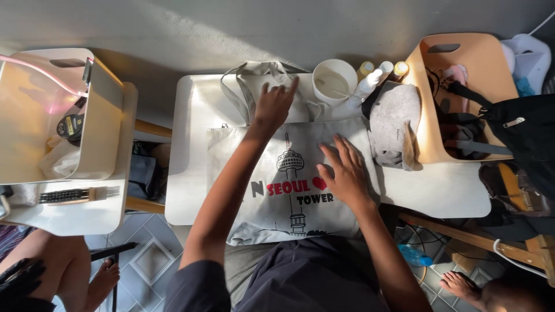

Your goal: Cleaning a tote bag by scrubbing its surface with a small tool to remove stains or marks.

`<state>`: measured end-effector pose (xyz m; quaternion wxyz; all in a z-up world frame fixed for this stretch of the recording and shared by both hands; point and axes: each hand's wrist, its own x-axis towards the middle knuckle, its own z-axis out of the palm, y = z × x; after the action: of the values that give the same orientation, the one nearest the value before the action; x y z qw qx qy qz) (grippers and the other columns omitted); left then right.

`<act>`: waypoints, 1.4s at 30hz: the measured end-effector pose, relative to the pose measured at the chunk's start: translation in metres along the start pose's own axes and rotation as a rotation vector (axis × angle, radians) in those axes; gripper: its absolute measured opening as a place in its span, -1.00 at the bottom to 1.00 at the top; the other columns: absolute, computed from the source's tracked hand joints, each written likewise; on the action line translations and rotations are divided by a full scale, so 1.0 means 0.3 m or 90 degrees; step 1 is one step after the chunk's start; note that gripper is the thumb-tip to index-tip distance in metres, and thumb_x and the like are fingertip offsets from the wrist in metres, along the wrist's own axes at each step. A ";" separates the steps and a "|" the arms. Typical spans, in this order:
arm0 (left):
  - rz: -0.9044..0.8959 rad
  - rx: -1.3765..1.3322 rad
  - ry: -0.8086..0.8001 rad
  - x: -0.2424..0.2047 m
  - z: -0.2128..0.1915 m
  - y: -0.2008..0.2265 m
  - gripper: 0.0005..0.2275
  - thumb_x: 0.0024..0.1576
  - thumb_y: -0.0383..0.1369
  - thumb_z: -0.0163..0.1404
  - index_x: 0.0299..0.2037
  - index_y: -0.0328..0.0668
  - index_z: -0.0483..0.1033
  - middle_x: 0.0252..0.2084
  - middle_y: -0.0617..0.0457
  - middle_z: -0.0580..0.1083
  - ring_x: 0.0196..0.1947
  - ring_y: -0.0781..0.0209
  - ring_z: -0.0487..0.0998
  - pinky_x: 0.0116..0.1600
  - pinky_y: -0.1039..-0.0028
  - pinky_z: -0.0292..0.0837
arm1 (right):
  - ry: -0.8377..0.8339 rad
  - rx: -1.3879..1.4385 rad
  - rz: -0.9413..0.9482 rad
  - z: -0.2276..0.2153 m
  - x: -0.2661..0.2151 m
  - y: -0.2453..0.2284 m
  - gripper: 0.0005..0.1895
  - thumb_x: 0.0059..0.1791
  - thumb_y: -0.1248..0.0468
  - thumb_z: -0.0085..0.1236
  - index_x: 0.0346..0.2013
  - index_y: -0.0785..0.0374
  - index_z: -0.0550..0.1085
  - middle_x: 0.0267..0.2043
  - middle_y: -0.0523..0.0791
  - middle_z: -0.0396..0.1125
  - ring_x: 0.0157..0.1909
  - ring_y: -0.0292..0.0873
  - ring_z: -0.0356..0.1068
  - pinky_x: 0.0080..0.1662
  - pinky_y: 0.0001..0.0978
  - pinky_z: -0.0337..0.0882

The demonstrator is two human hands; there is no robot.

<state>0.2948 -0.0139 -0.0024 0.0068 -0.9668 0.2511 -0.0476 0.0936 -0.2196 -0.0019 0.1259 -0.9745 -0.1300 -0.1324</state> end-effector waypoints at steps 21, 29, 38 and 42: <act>-0.223 -0.108 -0.076 -0.603 -0.027 -0.019 -0.39 0.31 0.14 -0.47 0.56 0.26 -0.18 0.61 -0.10 -0.20 0.59 -0.06 -0.31 0.50 -0.22 -0.50 | 0.269 0.206 0.112 -0.133 0.160 0.200 -0.85 0.09 0.34 0.14 -0.05 0.19 0.54 -0.07 -0.05 0.48 -0.01 -0.02 0.49 0.02 -0.23 0.45; -0.228 -0.130 -0.070 -0.611 -0.045 -0.014 -0.39 0.31 0.13 -0.45 0.56 0.26 -0.17 0.60 -0.08 -0.18 0.60 -0.05 -0.29 0.52 -0.18 -0.51 | 0.082 0.209 0.220 -0.321 0.405 0.316 -0.50 0.03 0.47 0.22 0.25 0.43 0.34 0.12 0.20 0.32 0.12 0.15 0.41 0.04 -0.16 0.50; -0.228 -0.146 -0.065 -0.613 -0.046 -0.014 -0.38 0.30 0.15 -0.45 0.56 0.28 -0.18 0.61 -0.06 -0.17 0.60 -0.02 -0.28 0.52 -0.16 -0.51 | 0.027 0.159 0.122 -0.346 0.534 0.462 -0.69 0.07 0.35 0.06 0.12 0.22 0.51 -0.07 -0.01 0.48 -0.29 -0.06 0.51 -0.15 -0.19 0.48; -0.228 -0.132 -0.050 -0.617 -0.028 -0.016 -0.38 0.30 0.15 -0.45 0.56 0.30 -0.19 0.60 -0.06 -0.12 0.60 -0.01 -0.27 0.52 -0.15 -0.47 | -0.150 0.057 0.114 -0.395 0.644 0.398 -0.50 0.00 0.33 0.15 0.26 0.10 0.44 0.22 -0.08 0.37 0.24 0.11 0.33 0.21 0.06 0.31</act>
<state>0.1355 0.0803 -0.0102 -0.0917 -0.9925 0.0787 0.0160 0.2811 -0.3218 0.1398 0.1642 -0.9845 -0.0620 0.0008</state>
